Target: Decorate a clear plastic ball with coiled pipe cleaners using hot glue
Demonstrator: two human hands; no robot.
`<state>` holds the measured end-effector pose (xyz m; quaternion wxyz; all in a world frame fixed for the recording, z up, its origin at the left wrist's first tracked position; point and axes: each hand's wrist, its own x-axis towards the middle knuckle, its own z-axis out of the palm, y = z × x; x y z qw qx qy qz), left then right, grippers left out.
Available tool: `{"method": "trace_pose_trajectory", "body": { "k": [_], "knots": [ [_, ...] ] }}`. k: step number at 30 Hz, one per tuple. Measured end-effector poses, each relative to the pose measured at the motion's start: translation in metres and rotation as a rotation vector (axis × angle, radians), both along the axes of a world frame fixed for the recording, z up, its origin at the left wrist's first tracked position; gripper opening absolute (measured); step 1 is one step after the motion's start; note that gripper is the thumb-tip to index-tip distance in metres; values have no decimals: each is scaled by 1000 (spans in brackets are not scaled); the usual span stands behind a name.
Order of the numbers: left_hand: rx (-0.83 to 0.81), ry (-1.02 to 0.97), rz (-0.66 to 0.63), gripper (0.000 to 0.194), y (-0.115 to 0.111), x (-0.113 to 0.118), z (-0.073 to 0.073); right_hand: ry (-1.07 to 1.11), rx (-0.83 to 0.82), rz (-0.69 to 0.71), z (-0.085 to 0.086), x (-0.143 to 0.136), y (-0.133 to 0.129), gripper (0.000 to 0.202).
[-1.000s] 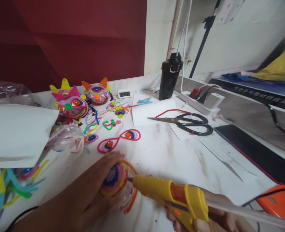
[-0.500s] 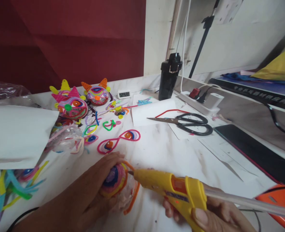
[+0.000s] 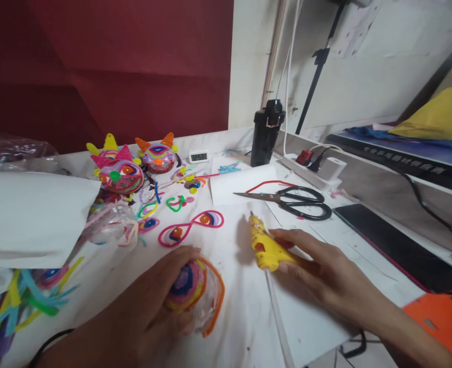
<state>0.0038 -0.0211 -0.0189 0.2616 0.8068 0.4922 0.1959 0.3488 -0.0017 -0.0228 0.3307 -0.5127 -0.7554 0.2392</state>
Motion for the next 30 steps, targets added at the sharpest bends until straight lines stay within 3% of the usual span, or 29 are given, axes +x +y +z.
{"method": "trace_pose_trajectory", "body": {
  "k": [5,9,13,15,18,25,30],
  "knots": [
    [-82,-16,81,66,-6,2,-1,-294,216,103,10,-8,16,30],
    [-48,-23,69,68,-6,2,-5,-287,332,93,14,-33,3,30],
    [-34,-29,60,65,-3,1,-7,-134,129,121,18,-75,-14,30],
    [-30,-38,39,66,-2,1,-7,-226,38,140,21,-93,-16,25],
    [-51,-46,13,68,0,0,-7,-380,-46,130,25,-111,-14,34],
    [-38,-56,-31,67,4,0,-8,-361,-138,65,25,-119,-15,27],
    [-67,-18,13,67,2,-4,-8,-112,-3,75,9,-115,-21,23]
  ]
}}
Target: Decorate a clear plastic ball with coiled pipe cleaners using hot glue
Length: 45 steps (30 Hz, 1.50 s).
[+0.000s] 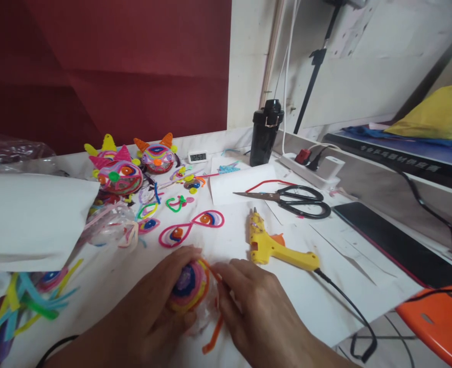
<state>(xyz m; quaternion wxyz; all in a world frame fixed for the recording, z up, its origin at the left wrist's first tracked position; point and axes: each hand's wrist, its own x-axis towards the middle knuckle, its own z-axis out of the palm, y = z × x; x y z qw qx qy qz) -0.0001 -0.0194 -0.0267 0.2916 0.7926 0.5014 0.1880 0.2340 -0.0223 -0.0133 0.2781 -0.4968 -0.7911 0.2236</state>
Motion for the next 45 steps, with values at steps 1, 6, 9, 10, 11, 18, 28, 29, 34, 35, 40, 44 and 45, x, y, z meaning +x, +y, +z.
{"method": "trace_pose_trajectory", "body": {
  "k": [1,6,9,10,11,18,28,29,34,35,40,44,45],
  "knots": [
    [3,2,1,67,-1,-1,0,45,45,4,-4,0,-2,25],
    [23,-11,33,66,-5,4,1,150,217,-52,-18,-4,-10,27],
    [77,-32,71,61,-7,10,2,121,269,-66,-20,-8,-13,25],
    [89,-33,74,60,-7,11,3,113,293,-71,-20,-10,-14,25],
    [96,-33,70,60,-8,12,3,111,311,-80,-20,-11,-15,25],
    [95,-18,69,59,-8,11,2,151,345,-121,-20,-20,-18,26],
    [48,20,66,61,-6,13,10,97,401,-184,-29,-33,-24,26],
    [33,28,61,62,-5,13,11,79,418,-191,-31,-35,-25,27],
    [15,28,16,63,-3,11,9,73,520,-265,-39,-42,-25,29],
    [8,32,4,64,-2,10,8,80,530,-265,-39,-42,-24,28],
    [-59,68,-134,74,7,-9,12,132,462,-177,-36,-38,-22,25],
    [-139,86,-215,74,14,-21,22,226,400,-199,-37,-38,-19,29],
    [-146,86,-202,73,14,-21,23,235,378,-200,-36,-36,-18,29]
  ]
}}
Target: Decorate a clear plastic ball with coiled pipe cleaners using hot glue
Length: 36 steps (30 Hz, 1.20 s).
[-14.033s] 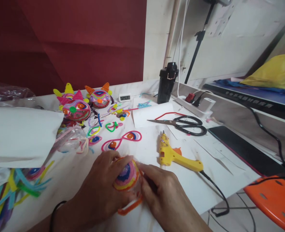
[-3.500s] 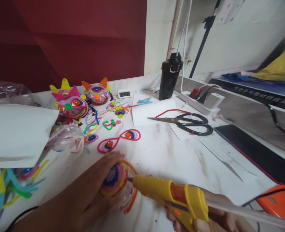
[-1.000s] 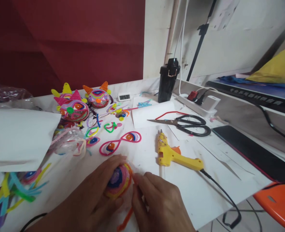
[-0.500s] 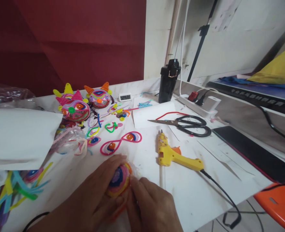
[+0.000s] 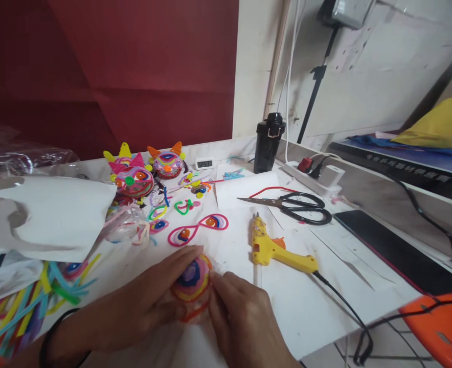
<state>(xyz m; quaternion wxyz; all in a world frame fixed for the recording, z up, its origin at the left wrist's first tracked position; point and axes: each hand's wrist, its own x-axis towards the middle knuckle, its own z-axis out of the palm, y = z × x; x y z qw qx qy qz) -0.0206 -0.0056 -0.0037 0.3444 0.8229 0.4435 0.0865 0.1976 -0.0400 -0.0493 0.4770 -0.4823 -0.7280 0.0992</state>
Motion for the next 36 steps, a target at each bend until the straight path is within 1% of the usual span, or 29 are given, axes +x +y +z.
{"method": "trace_pose_trajectory", "body": {
  "k": [1,3,5,6,9,11,12,13,15,19,21,23,25,27,31,34,36],
  "knots": [
    [4,-4,21,73,0,1,-1,-8,-35,21,2,2,1,28],
    [65,-45,75,73,-3,7,-6,-52,-124,87,10,9,4,27],
    [187,-123,117,69,-7,16,-15,-117,-217,174,21,17,9,24],
    [235,-140,119,70,-9,20,-19,-137,-244,198,26,21,12,23],
    [378,-138,178,68,-10,30,-28,-175,-290,222,37,28,20,23],
    [429,-109,188,78,-7,32,-31,-196,-314,233,40,30,24,24],
    [441,-91,171,86,-5,32,-30,-202,-322,236,40,30,25,24],
    [446,-71,145,93,-3,32,-30,-205,-328,236,40,30,26,25],
    [451,-51,115,95,0,33,-26,-202,-335,237,39,30,26,27],
    [419,-21,115,81,-2,36,-17,-183,-352,242,39,30,25,30],
    [397,-42,89,68,-5,37,-15,-172,-359,247,39,29,24,31],
    [409,-60,56,52,-7,36,-15,-161,-365,253,38,29,24,30],
    [448,-74,30,44,-7,35,-19,-146,-366,246,36,28,24,29],
    [459,-99,27,46,-6,34,-24,-126,-358,236,34,28,23,28],
    [385,-144,66,50,-5,34,-29,-42,-313,204,27,27,18,26],
    [349,-159,62,47,-4,37,-26,22,-293,161,23,28,13,24],
    [335,-177,54,43,-4,39,-22,34,-295,162,21,28,10,22]
  ]
}}
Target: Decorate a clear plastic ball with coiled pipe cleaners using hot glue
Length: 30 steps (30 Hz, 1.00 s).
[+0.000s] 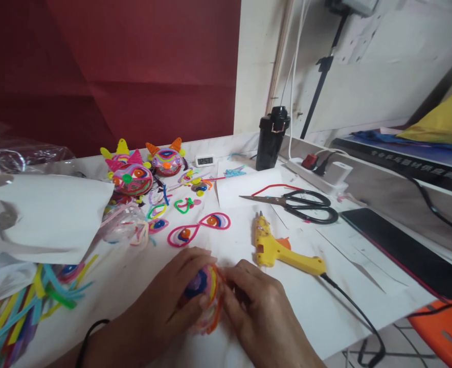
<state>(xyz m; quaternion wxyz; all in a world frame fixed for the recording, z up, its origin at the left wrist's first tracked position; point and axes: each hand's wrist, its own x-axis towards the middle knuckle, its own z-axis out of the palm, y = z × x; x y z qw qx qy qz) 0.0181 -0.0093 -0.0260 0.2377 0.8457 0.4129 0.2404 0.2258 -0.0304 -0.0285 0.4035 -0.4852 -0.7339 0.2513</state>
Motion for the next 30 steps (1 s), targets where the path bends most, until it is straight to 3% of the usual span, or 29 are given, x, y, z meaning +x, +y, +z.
{"method": "trace_pose_trajectory", "body": {
  "k": [6,8,12,14,19,30],
  "knots": [
    [-7,-13,-18,39,0,2,5,25,42,48,0,2,-7,24],
    [2,2,-3,41,-1,1,4,3,128,14,2,11,-8,23],
    [-17,54,3,45,-1,-1,3,-296,413,-171,2,50,0,31],
    [-22,49,7,47,-2,-2,3,-506,458,-215,-2,73,9,35],
    [-17,64,18,49,-2,-5,2,-690,393,-180,-17,106,28,34],
    [-84,131,88,60,-5,-15,-10,-575,296,-113,-20,104,31,32]
  ]
}}
